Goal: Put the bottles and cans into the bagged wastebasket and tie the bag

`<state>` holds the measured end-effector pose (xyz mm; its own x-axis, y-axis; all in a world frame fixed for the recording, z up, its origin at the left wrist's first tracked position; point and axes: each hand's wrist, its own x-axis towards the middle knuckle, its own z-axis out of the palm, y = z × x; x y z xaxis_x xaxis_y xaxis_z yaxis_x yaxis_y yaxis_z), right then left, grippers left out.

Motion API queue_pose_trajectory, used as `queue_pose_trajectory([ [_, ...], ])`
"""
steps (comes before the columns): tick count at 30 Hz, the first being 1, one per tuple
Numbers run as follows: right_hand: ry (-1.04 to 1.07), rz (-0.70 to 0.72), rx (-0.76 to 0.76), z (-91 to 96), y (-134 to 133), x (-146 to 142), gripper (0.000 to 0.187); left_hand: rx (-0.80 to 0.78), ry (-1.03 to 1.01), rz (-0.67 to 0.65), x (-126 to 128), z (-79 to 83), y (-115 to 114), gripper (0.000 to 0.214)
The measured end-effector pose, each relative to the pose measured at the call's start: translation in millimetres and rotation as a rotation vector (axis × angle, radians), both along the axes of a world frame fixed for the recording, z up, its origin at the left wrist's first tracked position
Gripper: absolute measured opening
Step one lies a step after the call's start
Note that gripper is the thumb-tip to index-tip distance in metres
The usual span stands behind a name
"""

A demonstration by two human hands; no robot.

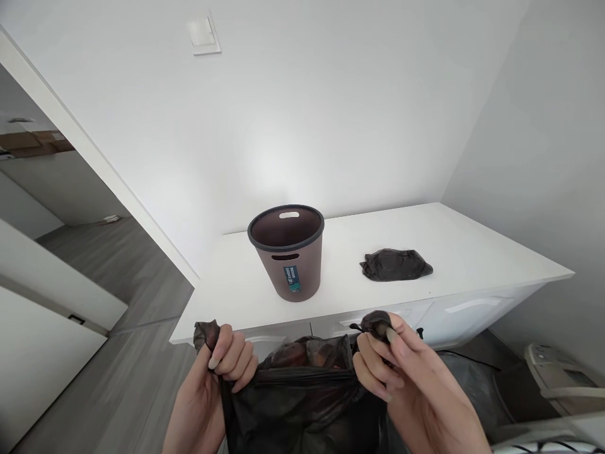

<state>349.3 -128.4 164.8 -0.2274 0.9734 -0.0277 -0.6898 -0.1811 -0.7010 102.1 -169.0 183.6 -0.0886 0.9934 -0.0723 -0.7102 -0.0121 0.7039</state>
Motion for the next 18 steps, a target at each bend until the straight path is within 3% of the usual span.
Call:
queue_pose_trajectory([
  [4, -0.102, 0.139, 0.140, -7.1, -2.1, -10.2, 0.018, 0.023, 0.175, -0.015, -4.1, -5.3, -5.8, 0.049],
  [8, -0.262, 0.242, 0.203, -10.5, -5.2, -21.3, 0.024, 0.119, 0.560, -0.012, -8.1, -11.6, -15.0, 0.043],
  [12, -0.449, 0.323, 0.224, 1.2, -5.7, -35.6, 0.030, 0.166, 0.873, -0.010, -0.5, -7.0, -21.7, 0.053],
  [16, -0.547, 0.363, 0.317, 18.2, -6.1, -47.4, 0.036, 0.107, 0.990, -0.065, 16.3, 3.5, -16.6, 0.066],
  [18, -0.580, 0.359, 0.379, 23.1, -7.6, -51.3, 0.037, 0.082, 1.020, -0.138, 22.5, 2.8, -11.5, 0.057],
])
